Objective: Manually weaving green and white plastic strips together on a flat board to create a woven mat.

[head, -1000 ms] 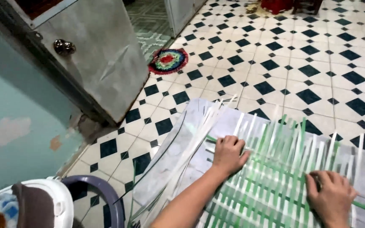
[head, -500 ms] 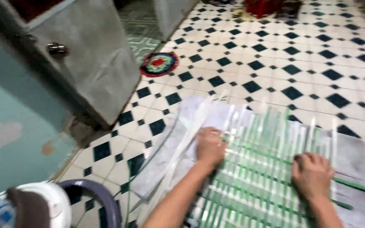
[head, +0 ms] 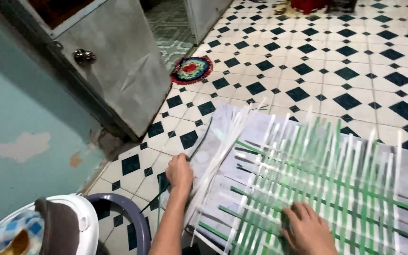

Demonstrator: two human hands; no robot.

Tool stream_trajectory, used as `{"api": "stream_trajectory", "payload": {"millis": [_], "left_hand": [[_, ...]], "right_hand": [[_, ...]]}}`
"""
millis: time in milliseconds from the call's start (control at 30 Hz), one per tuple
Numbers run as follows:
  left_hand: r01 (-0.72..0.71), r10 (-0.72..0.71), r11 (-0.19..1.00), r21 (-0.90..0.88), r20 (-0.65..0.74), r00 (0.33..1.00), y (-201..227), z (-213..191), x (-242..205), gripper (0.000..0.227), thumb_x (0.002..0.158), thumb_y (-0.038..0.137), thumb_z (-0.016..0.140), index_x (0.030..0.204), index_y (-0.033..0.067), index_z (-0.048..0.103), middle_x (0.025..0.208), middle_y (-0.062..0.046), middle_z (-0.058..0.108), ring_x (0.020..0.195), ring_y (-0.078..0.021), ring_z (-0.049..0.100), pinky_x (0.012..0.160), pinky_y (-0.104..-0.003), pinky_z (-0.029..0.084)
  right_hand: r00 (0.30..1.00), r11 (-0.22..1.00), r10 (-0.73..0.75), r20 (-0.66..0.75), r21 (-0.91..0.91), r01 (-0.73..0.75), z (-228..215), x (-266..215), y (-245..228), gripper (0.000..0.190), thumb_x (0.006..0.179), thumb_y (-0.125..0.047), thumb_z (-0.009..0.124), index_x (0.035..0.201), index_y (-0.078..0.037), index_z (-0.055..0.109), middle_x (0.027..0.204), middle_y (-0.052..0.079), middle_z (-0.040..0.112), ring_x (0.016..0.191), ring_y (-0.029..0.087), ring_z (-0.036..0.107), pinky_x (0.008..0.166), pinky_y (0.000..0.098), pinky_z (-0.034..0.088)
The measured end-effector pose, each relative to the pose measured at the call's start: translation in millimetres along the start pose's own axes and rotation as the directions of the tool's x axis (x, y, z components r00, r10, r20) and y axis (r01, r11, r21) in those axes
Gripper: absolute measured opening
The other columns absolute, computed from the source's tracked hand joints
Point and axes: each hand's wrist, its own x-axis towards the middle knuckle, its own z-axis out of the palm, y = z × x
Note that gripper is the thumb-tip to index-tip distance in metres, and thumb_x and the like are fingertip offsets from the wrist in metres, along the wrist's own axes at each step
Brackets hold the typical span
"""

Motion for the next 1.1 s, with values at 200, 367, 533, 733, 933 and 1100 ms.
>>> {"api": "stream_trajectory", "payload": {"millis": [200,367,533,733,933,1100], "left_hand": [[-0.482,0.324,0.824,-0.298,-0.449,0.832,66.1,-121.2,-34.6,0.017,0.086,0.007,0.064,0.1,0.0139,0.069,0.091,-0.005,0.063,0.086,-0.0274,0.06,0.077,-0.039,0.05],[-0.898,0.658,0.362,-0.249,-0.615,0.435,152.5,-165.9,-113.7,0.024,0.088,0.007,0.062,0.112,0.0124,0.065,0.098,-0.009,0.067,0.082,-0.0264,0.066,0.067,-0.034,0.055],[-0.907,0.751,0.052,-0.418,-0.582,0.312,213.7,-141.6,-186.6,0.014,0.091,0.008,0.063,0.103,0.0085,0.071,0.092,-0.007,0.071,0.07,-0.0212,0.066,0.055,-0.029,0.053],[-0.727,0.891,0.045,-0.685,-0.302,0.339,250.0,-78.3,-175.9,0.017,0.084,0.012,0.069,0.1,0.0076,0.07,0.096,-0.012,0.07,0.085,-0.0239,0.065,0.074,-0.035,0.056],[-0.829,0.928,0.368,-0.422,0.118,0.353,298.6,17.4,-132.1,0.057,0.092,0.048,0.05,0.14,0.0176,0.041,0.15,-0.009,0.033,0.138,-0.0283,0.023,0.113,-0.053,0.017],[-0.821,0.815,0.497,-0.281,0.477,0.33,308.7,7.3,-137.0,0.086,0.088,0.072,0.015,0.155,0.021,0.003,0.162,-0.006,-0.008,0.148,-0.027,-0.013,0.117,-0.053,-0.008]], "right_hand": [[0.739,0.981,0.09,0.668,0.067,-0.179,-93.4,-8.7,-15.9,0.057,0.094,-0.067,0.051,0.143,-0.042,0.036,0.146,-0.015,0.036,0.134,0.01,0.043,0.108,0.034,0.045],[0.999,0.097,0.006,0.045,0.994,-0.045,-131.7,-38.0,-35.8,0.051,0.091,-0.027,0.055,0.139,-0.01,0.05,0.124,0.008,0.072,0.116,0.016,0.069,0.099,0.0316,0.05],[0.82,-0.507,0.459,0.342,0.859,-0.074,-154.0,-61.3,-29.3,0.047,0.092,-0.023,0.048,0.127,0.006,0.059,0.105,0.026,0.071,0.094,0.033,0.069,0.083,0.0415,0.055],[0.49,-0.508,0.785,0.378,0.846,0.161,-137.2,-129.2,60.9,0.028,0.104,-0.012,0.039,0.11,0.008,0.057,0.096,0.031,0.063,0.093,0.046,0.062,0.085,0.0551,0.051],[0.302,-0.401,0.898,0.321,0.879,0.259,-145.3,-198.3,128.2,0.03,0.107,-0.03,0.041,0.132,-0.023,0.054,0.086,-0.007,0.04,0.062,0.003,0.033,0.068,0.0194,0.033],[0.319,-0.267,0.927,0.196,0.943,0.199,-156.3,-215.8,143.4,0.04,0.099,-0.014,0.031,0.134,-0.023,0.047,0.086,-0.006,0.027,0.057,0.009,0.021,0.044,0.0221,0.017]]}}
